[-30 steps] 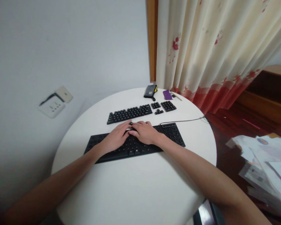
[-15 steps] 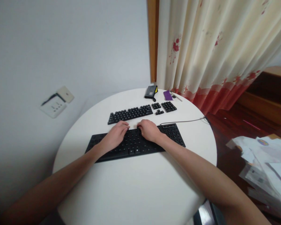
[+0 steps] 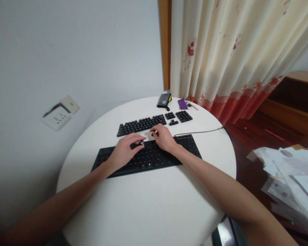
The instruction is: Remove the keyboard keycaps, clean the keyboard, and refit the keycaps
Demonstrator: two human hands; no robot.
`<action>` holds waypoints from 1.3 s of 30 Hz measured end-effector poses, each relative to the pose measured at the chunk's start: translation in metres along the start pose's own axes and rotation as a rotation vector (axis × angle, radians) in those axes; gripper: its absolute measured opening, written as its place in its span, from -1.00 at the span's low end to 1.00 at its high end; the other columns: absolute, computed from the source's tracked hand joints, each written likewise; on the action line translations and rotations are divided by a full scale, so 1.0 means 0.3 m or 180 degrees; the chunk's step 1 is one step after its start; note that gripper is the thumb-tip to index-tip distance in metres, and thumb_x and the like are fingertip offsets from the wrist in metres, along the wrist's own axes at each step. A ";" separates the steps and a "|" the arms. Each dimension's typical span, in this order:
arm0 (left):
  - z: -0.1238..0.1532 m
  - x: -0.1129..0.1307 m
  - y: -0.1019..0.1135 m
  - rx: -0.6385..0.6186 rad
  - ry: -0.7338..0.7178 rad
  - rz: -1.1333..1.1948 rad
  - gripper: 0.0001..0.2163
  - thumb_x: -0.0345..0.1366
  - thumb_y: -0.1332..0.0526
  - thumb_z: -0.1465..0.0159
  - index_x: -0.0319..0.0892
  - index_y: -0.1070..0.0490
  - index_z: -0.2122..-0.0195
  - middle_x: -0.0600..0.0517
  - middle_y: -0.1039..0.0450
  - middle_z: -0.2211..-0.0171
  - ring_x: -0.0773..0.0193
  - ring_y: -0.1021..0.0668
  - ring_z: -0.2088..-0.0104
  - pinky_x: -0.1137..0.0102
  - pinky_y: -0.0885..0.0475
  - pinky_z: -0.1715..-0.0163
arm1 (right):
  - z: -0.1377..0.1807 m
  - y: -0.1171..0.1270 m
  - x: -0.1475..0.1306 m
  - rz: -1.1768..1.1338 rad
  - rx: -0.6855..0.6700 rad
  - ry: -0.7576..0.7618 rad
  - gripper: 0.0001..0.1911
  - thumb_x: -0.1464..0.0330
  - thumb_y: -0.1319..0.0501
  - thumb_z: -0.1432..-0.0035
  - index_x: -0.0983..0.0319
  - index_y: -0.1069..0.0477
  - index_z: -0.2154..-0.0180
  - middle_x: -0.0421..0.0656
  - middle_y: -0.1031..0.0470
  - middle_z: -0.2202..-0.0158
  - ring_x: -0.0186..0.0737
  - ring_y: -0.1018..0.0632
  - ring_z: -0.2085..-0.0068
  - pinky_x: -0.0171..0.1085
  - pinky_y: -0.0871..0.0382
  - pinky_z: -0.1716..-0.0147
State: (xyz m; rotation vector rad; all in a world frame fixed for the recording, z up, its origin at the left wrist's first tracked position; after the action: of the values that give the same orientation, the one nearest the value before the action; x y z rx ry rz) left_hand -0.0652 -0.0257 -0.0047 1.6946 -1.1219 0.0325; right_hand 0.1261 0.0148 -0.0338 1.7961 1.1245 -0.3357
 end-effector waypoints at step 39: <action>0.071 0.125 -0.111 -0.0878 -0.0304 0.0192 -0.87 -0.34 -0.31 -0.21 -0.12 -0.58 0.21 0.01 -0.58 0.29 0.20 -0.52 0.21 0.28 -0.45 0.14 | 0.038 0.136 -0.025 -0.0041 -0.0219 -0.0346 -0.85 0.52 -0.25 -0.07 0.27 -0.57 0.29 -0.14 -0.59 0.36 -0.28 -0.51 0.39 -0.29 -0.38 0.30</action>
State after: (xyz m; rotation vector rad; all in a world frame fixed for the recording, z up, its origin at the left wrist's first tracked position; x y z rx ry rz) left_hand -0.0317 -0.0660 -0.0194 1.4289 -1.1898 -0.1599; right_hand 0.1575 -0.0036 -0.0111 1.6907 1.0592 -0.3930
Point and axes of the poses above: each hand's wrist, its own z-axis away from the middle knuckle, its own y-axis out of the back of the hand, x = y × z, the point moved 2 cm from there along -z, towards the middle knuckle
